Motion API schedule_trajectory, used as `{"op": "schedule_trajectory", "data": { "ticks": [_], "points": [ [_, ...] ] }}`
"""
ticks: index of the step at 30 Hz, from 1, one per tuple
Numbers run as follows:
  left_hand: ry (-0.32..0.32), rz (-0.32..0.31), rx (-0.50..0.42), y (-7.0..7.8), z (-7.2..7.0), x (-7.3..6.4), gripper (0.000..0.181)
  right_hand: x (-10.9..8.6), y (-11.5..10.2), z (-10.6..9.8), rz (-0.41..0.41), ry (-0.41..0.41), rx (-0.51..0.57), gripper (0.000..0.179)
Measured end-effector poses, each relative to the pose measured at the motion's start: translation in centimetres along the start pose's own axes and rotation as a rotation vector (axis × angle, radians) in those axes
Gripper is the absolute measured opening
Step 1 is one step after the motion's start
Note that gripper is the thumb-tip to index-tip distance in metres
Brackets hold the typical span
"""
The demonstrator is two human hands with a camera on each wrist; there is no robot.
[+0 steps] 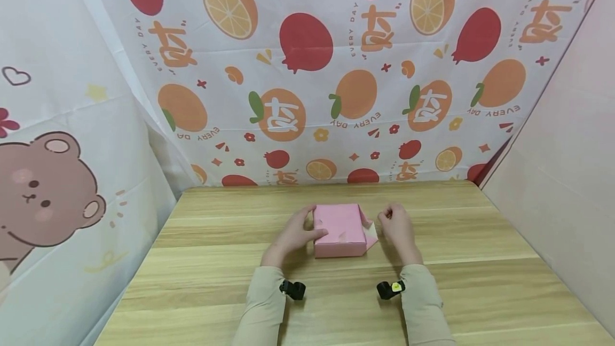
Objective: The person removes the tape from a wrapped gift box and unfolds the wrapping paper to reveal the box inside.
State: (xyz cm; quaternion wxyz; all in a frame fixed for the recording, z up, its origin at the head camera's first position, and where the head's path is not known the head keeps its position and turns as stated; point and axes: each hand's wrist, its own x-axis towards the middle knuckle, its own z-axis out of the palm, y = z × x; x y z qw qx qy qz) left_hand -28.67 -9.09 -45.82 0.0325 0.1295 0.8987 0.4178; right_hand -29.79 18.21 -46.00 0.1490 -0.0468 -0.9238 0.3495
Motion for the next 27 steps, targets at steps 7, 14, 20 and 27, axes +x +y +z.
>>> {"op": "schedule_trajectory", "data": {
  "ticks": [7,14,20,27],
  "points": [
    [0.011,0.053,0.03,0.07,-0.14,0.03,0.084,0.24,-0.1,0.1,-0.007,0.007,0.045,0.014],
    [-0.013,0.114,0.012,-0.13,-0.07,0.11,0.078,0.28,-0.27,0.22,-0.027,0.014,0.066,0.014],
    [0.004,0.126,0.016,-0.46,0.13,0.15,0.078,0.21,-0.46,0.21,-0.06,0.006,0.088,0.013],
    [0.029,0.099,0.0,-0.6,0.41,0.24,0.08,0.1,-0.84,0.39,-0.108,0.025,0.099,0.01]
  ]
}}
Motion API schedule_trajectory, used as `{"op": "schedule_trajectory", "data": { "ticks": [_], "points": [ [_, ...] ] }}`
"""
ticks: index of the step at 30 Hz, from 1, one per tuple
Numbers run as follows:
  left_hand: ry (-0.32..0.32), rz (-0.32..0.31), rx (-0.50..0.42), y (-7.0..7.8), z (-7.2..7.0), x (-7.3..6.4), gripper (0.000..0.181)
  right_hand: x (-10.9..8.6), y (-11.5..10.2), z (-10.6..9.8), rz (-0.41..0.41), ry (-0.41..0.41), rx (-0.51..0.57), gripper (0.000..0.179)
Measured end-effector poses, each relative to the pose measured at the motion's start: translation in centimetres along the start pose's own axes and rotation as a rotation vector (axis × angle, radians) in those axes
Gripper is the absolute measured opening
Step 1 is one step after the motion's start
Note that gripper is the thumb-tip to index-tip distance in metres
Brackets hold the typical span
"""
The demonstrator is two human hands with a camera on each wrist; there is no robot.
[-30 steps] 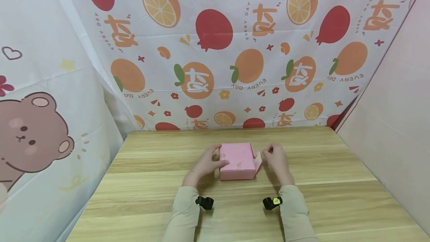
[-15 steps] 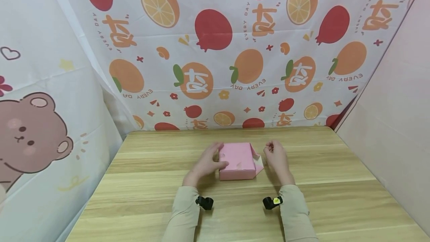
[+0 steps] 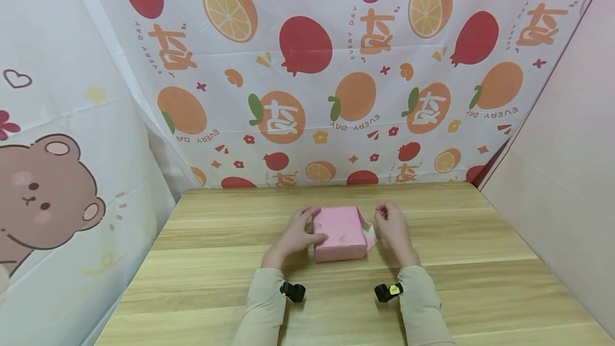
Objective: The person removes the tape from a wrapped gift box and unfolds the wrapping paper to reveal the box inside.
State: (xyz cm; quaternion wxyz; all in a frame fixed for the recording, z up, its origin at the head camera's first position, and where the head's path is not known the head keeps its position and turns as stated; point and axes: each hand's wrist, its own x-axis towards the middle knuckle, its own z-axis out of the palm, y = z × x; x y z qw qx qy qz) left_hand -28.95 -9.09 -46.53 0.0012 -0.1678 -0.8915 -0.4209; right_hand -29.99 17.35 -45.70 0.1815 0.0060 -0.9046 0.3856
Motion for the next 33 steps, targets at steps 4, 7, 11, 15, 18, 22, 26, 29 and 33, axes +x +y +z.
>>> {"op": "schedule_trajectory", "data": {
  "ticks": [4,7,11,15,18,22,26,29,33],
  "points": [
    [0.063,-0.04,0.001,-0.3,0.2,0.1,0.076,-0.1,-0.1,0.1,-0.024,0.021,0.006,0.008],
    [0.11,-0.069,0.052,-0.4,0.1,0.2,0.073,-0.2,-0.2,0.1,-0.031,0.026,0.002,0.007],
    [0.138,-0.095,0.112,-0.3,-0.1,0.1,0.068,-0.2,-0.2,0.3,-0.045,0.017,-0.009,0.007],
    [0.144,-0.1,0.134,-0.1,-0.3,0.0,0.054,-0.3,-0.4,0.7,-0.08,-0.008,-0.017,0.004],
    [0.143,-0.106,0.137,0.0,-0.5,-0.1,0.039,-0.4,-0.6,1.1,-0.085,-0.065,-0.025,0.007],
    [0.135,-0.105,0.105,0.2,-0.7,-0.3,0.027,-0.7,-0.9,1.6,-0.08,-0.166,-0.022,0.012],
    [0.121,-0.079,0.083,0.2,-0.6,-0.4,0.027,-1.0,-1.4,2.1,-0.092,-0.214,-0.003,0.013],
    [0.098,-0.078,0.078,0.2,-0.5,-0.4,0.03,-1.1,-1.7,2.2,-0.096,-0.211,0.002,0.015],
    [0.078,-0.075,0.091,0.2,-0.4,-0.4,0.035,-1.2,-2.0,2.2,-0.12,-0.205,-0.018,0.023]
  ]
}}
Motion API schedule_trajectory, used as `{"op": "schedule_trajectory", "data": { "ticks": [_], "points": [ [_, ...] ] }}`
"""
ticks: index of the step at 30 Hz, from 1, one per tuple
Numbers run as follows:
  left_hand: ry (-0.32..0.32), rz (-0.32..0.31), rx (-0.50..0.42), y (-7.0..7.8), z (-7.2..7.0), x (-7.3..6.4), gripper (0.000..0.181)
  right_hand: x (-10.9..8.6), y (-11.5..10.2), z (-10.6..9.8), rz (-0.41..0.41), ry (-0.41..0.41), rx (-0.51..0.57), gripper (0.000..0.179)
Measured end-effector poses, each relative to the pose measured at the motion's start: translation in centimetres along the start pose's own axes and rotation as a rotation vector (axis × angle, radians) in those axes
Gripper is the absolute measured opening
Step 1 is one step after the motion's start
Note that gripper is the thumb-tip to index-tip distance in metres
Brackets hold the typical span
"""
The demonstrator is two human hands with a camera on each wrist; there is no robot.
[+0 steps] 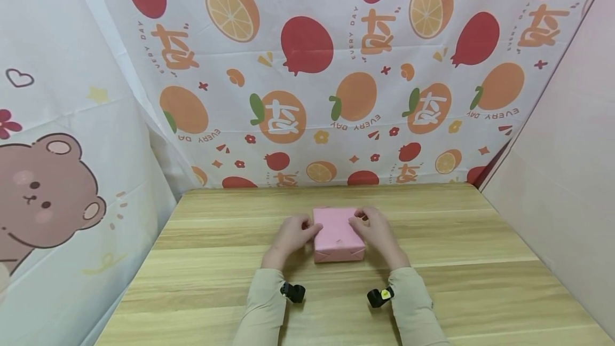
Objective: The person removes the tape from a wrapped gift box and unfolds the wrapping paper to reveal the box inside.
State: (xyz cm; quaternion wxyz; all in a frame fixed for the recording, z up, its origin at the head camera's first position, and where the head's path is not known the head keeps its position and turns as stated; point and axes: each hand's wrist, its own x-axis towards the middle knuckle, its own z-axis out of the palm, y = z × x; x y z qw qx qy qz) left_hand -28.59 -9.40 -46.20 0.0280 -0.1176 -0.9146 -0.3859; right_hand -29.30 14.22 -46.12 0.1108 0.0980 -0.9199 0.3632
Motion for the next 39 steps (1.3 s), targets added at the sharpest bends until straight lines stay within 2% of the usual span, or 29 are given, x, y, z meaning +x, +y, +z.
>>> {"op": "schedule_trajectory", "data": {
  "ticks": [4,10,16,20,29,39],
  "points": [
    [0.007,0.002,0.011,0.0,0.1,0.2,0.034,-0.1,-0.1,0.1,-0.037,0.02,-0.043,0.028],
    [0.026,-0.031,-0.019,-0.1,0.1,0.3,0.033,0.0,0.0,0.4,-0.083,0.085,-0.09,0.013],
    [0.047,-0.047,-0.013,0.1,0.1,0.2,0.036,0.1,0.0,0.7,-0.111,0.112,-0.101,0.012],
    [0.063,-0.034,0.001,0.2,0.1,0.1,0.038,0.2,-0.1,0.7,-0.088,0.125,-0.081,0.012],
    [0.086,0.006,0.039,0.2,0.1,0.2,0.041,0.2,0.6,-0.2,0.018,0.185,-0.026,0.01],
    [0.082,0.009,0.038,0.1,0.2,0.3,0.047,0.1,1.2,-0.7,0.021,0.174,-0.057,0.012]
  ]
}}
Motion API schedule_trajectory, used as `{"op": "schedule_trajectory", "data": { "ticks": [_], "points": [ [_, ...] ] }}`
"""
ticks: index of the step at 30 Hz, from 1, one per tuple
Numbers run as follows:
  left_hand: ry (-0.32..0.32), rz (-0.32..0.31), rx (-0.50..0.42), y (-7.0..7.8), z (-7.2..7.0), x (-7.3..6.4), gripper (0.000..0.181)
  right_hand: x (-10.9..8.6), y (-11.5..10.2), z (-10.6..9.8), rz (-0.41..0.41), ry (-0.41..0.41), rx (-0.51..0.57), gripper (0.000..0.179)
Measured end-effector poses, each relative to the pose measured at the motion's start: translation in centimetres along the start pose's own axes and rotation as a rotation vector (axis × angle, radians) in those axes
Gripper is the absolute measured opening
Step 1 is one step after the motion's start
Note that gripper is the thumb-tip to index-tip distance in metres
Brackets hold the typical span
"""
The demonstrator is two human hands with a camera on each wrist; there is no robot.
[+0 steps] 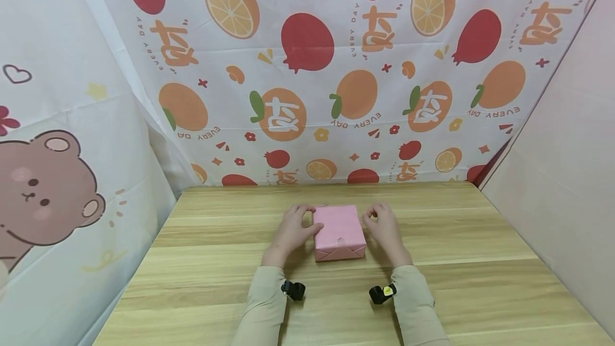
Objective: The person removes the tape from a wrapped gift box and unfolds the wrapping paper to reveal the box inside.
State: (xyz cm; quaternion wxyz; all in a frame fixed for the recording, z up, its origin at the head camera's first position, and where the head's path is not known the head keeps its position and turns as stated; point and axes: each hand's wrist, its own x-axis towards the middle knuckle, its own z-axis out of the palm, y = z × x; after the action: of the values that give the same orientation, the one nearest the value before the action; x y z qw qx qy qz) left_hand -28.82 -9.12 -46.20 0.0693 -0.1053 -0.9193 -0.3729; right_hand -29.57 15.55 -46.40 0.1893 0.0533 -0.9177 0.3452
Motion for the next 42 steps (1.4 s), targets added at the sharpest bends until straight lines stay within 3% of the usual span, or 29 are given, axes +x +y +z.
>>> {"op": "schedule_trajectory", "data": {
  "ticks": [14,26,33,42],
  "points": [
    [-0.041,0.127,-0.009,-0.42,0.18,0.17,0.05,-0.18,0.14,0.07,0.05,-0.05,-0.014,0.012],
    [-0.035,0.001,-0.009,-0.25,0.08,-0.05,0.061,-0.15,-0.28,-0.13,0.061,-0.017,0.02,0.015],
    [0.001,-0.02,0.038,-0.3,0.12,0.15,0.057,0.04,-0.31,-0.1,0.049,-0.005,0.026,0.014],
    [0.02,-0.004,0.075,-0.39,0.07,0.21,0.038,0.16,-0.52,-0.04,0.021,-0.008,0.018,0.019]
  ]
}}
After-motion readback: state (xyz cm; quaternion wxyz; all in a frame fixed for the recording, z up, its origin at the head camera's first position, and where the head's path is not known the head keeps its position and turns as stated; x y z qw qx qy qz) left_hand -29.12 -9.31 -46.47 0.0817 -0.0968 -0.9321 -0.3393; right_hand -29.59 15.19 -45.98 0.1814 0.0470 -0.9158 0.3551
